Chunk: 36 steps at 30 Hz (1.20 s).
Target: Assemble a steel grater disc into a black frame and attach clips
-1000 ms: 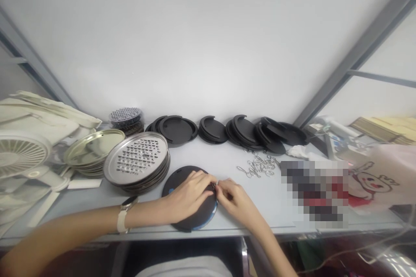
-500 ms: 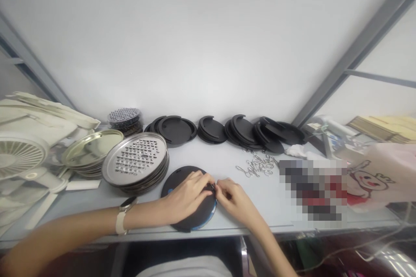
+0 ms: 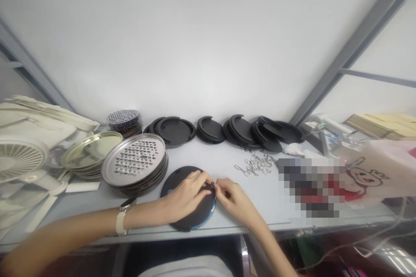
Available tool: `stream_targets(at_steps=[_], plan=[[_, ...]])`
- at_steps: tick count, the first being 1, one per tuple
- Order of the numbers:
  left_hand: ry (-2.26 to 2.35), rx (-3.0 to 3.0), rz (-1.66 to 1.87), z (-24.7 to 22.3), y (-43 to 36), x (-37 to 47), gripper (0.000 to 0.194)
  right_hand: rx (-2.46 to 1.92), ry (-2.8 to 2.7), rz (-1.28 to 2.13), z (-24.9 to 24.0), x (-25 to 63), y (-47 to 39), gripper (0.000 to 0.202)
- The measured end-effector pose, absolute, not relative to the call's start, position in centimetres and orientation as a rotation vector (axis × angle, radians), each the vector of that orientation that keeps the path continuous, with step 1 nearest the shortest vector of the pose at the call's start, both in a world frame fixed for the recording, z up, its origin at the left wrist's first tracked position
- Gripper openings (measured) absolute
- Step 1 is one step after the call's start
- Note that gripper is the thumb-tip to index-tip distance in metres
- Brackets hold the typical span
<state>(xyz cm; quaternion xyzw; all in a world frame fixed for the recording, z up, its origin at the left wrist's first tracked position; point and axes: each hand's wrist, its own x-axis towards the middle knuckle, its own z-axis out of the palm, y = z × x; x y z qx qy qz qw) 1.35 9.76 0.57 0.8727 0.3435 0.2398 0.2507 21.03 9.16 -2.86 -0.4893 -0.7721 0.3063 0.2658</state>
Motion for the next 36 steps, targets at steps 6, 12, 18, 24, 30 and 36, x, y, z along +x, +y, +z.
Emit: stream_targets(at_steps=[6,12,18,24,30,36], plan=[[0.928,2.350,0.661,0.52,9.74,1.36,0.014,-1.320,-2.042,0.852,-2.65,21.04,9.01,0.034],[0.967,2.301,0.698,0.27,9.85,1.35,0.017,-1.317,-1.975,0.885,-2.54,21.00,9.12,0.036],[0.966,2.227,0.728,0.41,9.77,1.34,0.025,-1.341,-2.045,0.776,-2.35,20.34,8.96,0.033],[0.962,2.251,0.692,0.72,9.76,1.29,0.022,-1.297,-2.116,0.749,-2.23,20.38,8.98,0.034],[0.948,2.332,0.687,0.41,9.87,1.33,0.017,-1.277,-2.117,0.759,-2.35,20.60,9.04,0.033],[0.941,2.353,0.687,0.39,9.89,1.37,0.015,-1.289,-2.091,0.790,-2.38,20.67,9.00,0.033]])
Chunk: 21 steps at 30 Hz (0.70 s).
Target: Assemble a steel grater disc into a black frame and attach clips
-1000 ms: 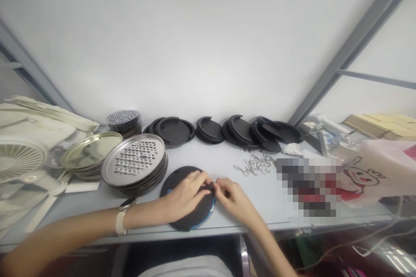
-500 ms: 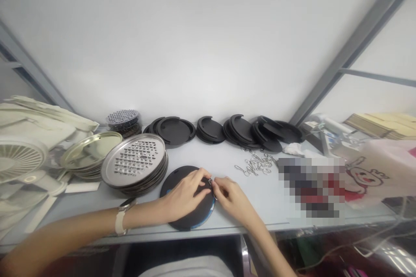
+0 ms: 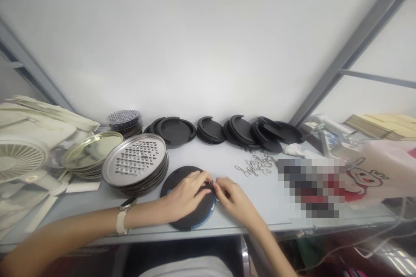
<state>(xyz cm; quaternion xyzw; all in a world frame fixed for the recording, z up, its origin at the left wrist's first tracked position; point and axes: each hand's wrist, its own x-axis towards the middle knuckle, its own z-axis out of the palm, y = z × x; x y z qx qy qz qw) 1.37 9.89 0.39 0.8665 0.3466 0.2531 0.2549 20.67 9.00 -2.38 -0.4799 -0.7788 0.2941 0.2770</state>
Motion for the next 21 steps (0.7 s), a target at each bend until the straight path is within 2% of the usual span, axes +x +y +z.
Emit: stream_targets(at_steps=[21], plan=[[0.992,2.408,0.663,0.31,9.80,1.38,0.015,-1.315,-2.074,0.775,-2.36,20.75,8.97,0.035]])
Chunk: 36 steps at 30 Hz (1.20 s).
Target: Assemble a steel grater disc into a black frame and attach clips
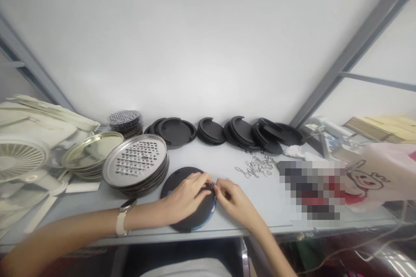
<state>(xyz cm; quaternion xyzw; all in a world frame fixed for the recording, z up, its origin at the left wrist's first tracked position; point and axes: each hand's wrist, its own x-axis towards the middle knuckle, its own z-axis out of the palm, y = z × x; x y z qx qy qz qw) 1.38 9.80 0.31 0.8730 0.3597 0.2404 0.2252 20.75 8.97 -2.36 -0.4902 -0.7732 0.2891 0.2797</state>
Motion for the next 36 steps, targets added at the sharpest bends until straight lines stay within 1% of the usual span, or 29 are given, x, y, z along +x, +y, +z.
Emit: stream_targets(at_steps=[12,25,31,36], plan=[[0.989,2.406,0.635,0.68,9.77,1.43,0.012,-1.291,-2.089,0.800,-2.34,20.75,9.01,0.040],[0.980,2.404,0.656,0.59,9.83,1.45,0.012,-1.308,-2.090,0.766,-2.34,20.81,8.99,0.034],[0.916,2.406,0.694,0.52,9.88,1.43,0.017,-1.289,-2.093,0.778,-1.94,20.64,8.91,0.034],[0.978,2.386,0.674,0.33,9.84,1.36,0.011,-1.300,-2.116,0.747,-2.26,20.83,9.00,0.031]])
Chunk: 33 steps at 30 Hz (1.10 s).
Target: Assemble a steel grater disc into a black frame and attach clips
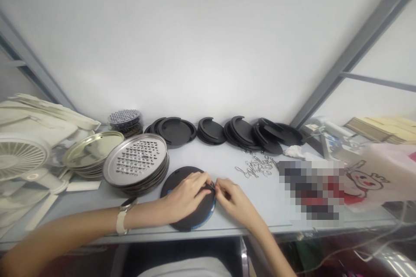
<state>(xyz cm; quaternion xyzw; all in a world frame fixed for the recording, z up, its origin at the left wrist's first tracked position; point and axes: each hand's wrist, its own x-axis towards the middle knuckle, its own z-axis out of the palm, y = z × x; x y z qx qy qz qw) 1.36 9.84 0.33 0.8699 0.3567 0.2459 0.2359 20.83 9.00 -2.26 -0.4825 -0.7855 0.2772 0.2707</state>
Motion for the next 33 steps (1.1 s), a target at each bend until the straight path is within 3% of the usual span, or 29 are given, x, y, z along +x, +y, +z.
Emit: stream_targets(at_steps=[33], plan=[[0.941,2.395,0.698,0.62,9.77,1.44,0.017,-1.296,-2.118,0.793,-2.33,20.89,9.02,0.031]])
